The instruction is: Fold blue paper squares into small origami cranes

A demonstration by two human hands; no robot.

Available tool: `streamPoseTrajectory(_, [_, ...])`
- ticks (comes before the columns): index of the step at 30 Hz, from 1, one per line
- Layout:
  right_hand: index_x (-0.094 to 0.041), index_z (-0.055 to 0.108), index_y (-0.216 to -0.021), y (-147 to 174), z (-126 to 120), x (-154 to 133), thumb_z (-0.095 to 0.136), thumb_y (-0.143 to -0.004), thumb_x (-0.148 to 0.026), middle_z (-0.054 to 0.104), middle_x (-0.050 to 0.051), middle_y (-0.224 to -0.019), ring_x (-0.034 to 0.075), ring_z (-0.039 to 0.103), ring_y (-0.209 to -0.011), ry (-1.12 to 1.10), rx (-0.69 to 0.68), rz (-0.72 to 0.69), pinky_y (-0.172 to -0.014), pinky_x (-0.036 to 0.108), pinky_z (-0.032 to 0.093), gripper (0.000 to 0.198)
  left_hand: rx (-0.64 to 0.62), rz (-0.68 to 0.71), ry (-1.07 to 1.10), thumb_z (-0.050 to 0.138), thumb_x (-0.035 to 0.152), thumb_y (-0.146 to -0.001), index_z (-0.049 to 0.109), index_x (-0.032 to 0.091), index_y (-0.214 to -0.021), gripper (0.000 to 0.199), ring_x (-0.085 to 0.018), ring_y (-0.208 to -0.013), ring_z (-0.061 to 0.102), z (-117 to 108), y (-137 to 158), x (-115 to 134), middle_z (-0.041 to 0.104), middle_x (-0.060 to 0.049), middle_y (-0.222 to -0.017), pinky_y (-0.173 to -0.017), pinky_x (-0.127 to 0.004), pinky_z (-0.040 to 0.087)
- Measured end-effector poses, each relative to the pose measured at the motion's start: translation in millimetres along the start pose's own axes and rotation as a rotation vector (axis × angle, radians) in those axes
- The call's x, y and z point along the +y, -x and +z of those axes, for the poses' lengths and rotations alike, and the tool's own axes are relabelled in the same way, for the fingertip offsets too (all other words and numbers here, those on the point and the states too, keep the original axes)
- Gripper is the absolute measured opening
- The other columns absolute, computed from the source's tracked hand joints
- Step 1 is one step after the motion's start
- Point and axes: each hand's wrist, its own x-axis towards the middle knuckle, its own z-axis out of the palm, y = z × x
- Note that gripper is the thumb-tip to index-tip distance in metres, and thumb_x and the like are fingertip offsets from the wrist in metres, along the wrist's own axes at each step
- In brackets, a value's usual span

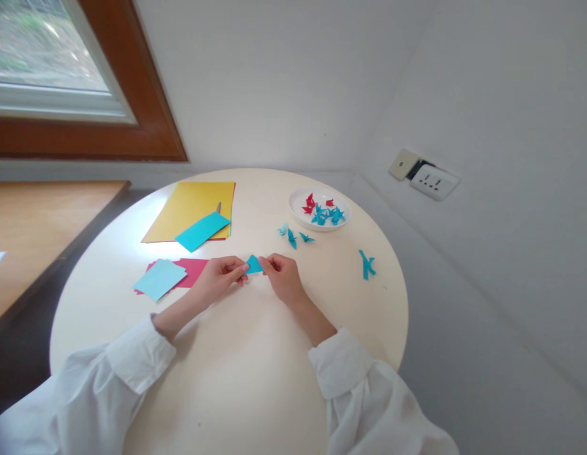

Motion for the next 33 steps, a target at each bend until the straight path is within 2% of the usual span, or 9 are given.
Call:
streamPoseTrajectory(2, [-0.019, 0.047, -0.049, 0, -1, 0, 0.055, -0.071, -0.046, 0.039, -0.006, -0.045, 0.008, 0.034, -0.047, 0.01, 0.01, -0.012, -0.048, 0.024, 0.027, 0.036, 0.005, -0.015, 0.084, 0.063, 0.041, -0.068, 0.061, 0.014, -0.068, 0.028, -0.012, -0.052, 0.058, 0, -1, -1, 0.064, -0.002, -0.056, -0.052, -0.023, 0.045])
streamPoseTrajectory(5, [-0.019, 0.047, -0.05, 1, -2, -1, 0.054, -0.072, -0.046, 0.04, -0.005, -0.045, 0.009, 0.034, -0.047, 0.011, 0.025, -0.028, -0.048, 0.024, 0.028, 0.036, 0.022, -0.069, 0.224, 0.071, 0.042, -0.061, 0.061, 0.013, -0.083, 0.038, -0.017, -0.059, 0.065, 0, -1, -1, 0.068, -0.004, -0.06, -0.061, -0.03, 0.052])
streamPoseTrajectory(11, [-0.019, 0.045, -0.048, 2, -3, -5, 0.055, -0.072, -0.048, 0.039, -0.005, -0.044, 0.009, 0.033, -0.046, 0.013, 0.053, -0.037, -0.047, 0.024, 0.027, 0.038, 0.075, -0.046, 0.273, 0.073, 0.044, -0.058, 0.057, 0.014, -0.081, 0.041, -0.019, -0.057, 0.067, 1, 4, 4, 0.066, -0.002, -0.055, -0.061, -0.032, 0.055])
streamPoseTrajectory(15, [-0.02, 0.045, -0.049, 1, -3, -5, 0.055, -0.072, -0.049, 0.037, -0.005, -0.043, 0.009, 0.033, -0.046, 0.012, 0.06, -0.014, -0.046, 0.024, 0.027, 0.039, 0.083, 0.01, 0.231, 0.071, 0.04, -0.063, 0.053, 0.016, -0.09, 0.04, -0.018, -0.061, 0.067, 2, 7, 6, 0.068, -0.001, -0.059, -0.064, -0.032, 0.055])
streamPoseTrajectory(21, [-0.019, 0.042, -0.047, 1, -4, -5, 0.056, -0.072, -0.045, 0.039, -0.005, -0.046, 0.009, 0.035, -0.049, 0.003, 0.103, -0.033, -0.05, 0.025, 0.029, 0.037, 0.067, 0.202, 0.023, 0.068, 0.03, -0.067, 0.058, 0.017, -0.095, 0.033, -0.018, -0.08, 0.067, 3, 9, 0, 0.071, -0.006, -0.085, -0.08, -0.032, 0.052])
streamPoseTrajectory(26, [-0.019, 0.042, -0.048, 3, -3, -8, 0.055, -0.072, -0.044, 0.037, -0.005, -0.047, 0.009, 0.033, -0.05, 0.036, 0.078, -0.046, -0.05, 0.025, 0.027, 0.037, 0.11, 0.23, -0.068, 0.063, 0.031, -0.073, 0.061, 0.016, -0.094, 0.026, -0.019, -0.083, 0.066, 2, 7, -6, 0.07, -0.007, -0.089, -0.078, -0.031, 0.052])
streamPoseTrajectory(33, [-0.02, 0.036, -0.049, 4, -3, -6, 0.051, -0.076, -0.046, 0.031, -0.005, -0.048, 0.009, 0.032, -0.05, 0.113, 0.031, -0.052, -0.05, 0.025, 0.026, 0.04, 0.088, 0.264, -0.091, 0.058, 0.03, -0.076, 0.065, 0.017, -0.09, 0.02, -0.018, -0.081, 0.065, 0, 6, -11, 0.07, -0.006, -0.089, -0.078, -0.03, 0.052])
